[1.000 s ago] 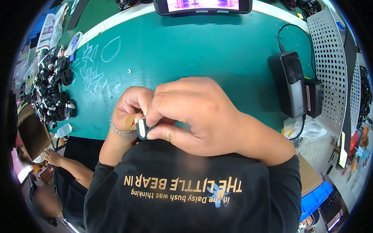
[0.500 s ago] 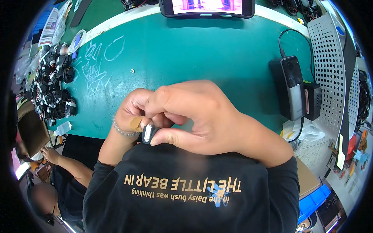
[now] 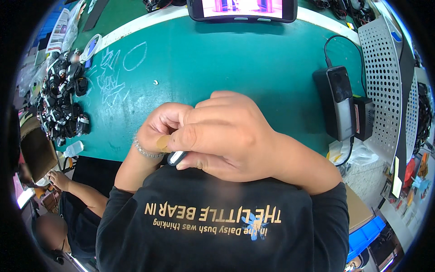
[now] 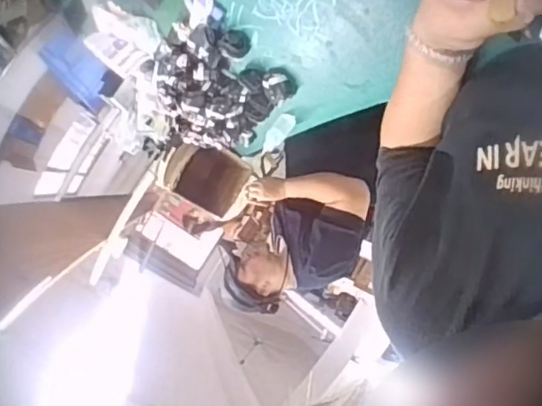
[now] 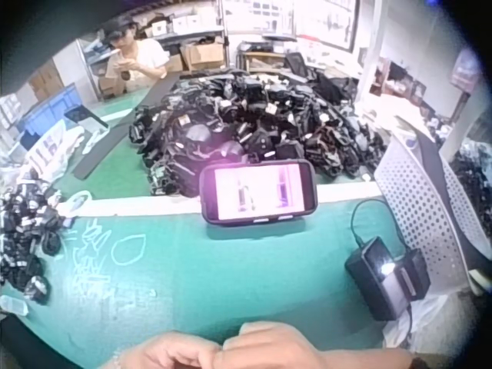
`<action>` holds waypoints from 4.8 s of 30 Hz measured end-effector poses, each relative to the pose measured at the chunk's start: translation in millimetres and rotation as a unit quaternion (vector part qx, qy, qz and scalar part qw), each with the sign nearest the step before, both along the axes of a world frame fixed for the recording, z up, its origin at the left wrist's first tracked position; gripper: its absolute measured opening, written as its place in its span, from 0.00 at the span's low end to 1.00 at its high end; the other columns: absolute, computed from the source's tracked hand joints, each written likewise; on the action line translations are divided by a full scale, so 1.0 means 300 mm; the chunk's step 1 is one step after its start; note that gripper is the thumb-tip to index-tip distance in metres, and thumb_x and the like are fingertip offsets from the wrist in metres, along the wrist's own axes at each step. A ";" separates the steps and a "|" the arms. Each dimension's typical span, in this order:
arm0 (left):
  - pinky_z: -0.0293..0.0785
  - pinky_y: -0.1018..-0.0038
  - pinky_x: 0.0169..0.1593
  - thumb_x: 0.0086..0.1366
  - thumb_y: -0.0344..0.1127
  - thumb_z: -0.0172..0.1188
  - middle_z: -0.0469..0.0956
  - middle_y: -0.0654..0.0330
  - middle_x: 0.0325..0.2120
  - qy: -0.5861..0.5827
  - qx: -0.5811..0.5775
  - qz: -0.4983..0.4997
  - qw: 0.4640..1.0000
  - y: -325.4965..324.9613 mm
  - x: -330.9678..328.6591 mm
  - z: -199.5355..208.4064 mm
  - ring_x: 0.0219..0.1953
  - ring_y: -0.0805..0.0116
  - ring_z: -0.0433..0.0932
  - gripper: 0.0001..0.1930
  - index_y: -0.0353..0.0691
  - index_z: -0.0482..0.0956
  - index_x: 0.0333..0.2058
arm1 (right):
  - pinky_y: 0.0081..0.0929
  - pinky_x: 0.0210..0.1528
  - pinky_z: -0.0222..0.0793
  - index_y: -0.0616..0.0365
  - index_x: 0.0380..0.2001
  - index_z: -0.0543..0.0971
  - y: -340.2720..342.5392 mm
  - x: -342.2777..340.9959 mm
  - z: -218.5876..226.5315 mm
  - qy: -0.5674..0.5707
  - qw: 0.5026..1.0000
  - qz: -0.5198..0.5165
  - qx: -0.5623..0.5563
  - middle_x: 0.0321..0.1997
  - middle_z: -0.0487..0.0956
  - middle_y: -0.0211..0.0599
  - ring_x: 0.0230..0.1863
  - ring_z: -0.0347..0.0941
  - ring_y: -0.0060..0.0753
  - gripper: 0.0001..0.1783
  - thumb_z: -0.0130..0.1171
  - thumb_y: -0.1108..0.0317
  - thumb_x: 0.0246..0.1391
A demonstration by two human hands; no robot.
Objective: The person assembles small black electronic devices by inserting batteries and securing internal components. They handle the devices one at a time, manipulating wires and placing batteries into the casing before closing the unit.
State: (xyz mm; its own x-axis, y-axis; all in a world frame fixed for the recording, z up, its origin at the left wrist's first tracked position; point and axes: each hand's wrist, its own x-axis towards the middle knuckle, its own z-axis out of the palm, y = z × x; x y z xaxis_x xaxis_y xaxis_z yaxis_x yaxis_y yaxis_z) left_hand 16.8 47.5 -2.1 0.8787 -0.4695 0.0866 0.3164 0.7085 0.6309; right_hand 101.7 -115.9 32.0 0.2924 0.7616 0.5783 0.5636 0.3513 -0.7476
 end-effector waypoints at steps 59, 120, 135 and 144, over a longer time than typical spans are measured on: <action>0.63 0.65 0.35 0.55 0.29 0.54 0.69 0.54 0.23 -0.145 0.514 0.524 0.663 -0.157 -0.091 -0.023 0.30 0.54 0.68 0.06 0.36 0.65 0.29 | 0.19 0.31 0.60 0.66 0.32 0.72 0.004 0.003 -0.037 0.034 0.969 -0.063 -0.238 0.28 0.71 0.31 0.28 0.65 0.20 0.05 0.52 0.75 0.52; 0.68 0.81 0.40 0.56 0.24 0.56 0.70 0.59 0.38 0.063 0.248 0.276 0.926 -0.136 0.063 0.012 0.37 0.79 0.68 0.25 0.40 0.52 0.48 | 0.19 0.24 0.61 0.63 0.31 0.74 -0.074 0.111 -0.060 -0.013 0.965 -0.262 -0.004 0.24 0.72 0.34 0.22 0.64 0.25 0.10 0.60 0.80 0.42; 0.70 0.74 0.41 0.65 0.32 0.49 0.75 0.59 0.32 0.149 0.150 0.331 0.920 -0.110 0.068 0.010 0.34 0.70 0.74 0.11 0.35 0.68 0.44 | 0.17 0.26 0.59 0.65 0.33 0.73 -0.069 0.108 -0.068 -0.002 0.968 -0.250 0.029 0.25 0.72 0.34 0.24 0.63 0.21 0.09 0.59 0.80 0.46; 0.70 0.80 0.40 0.63 0.29 0.53 0.74 0.63 0.32 -0.016 0.367 0.439 0.820 -0.132 0.074 0.013 0.34 0.78 0.72 0.09 0.31 0.70 0.40 | 0.17 0.24 0.60 0.66 0.33 0.72 -0.080 0.091 -0.064 -0.010 0.972 -0.227 0.062 0.24 0.72 0.36 0.23 0.64 0.23 0.11 0.59 0.82 0.43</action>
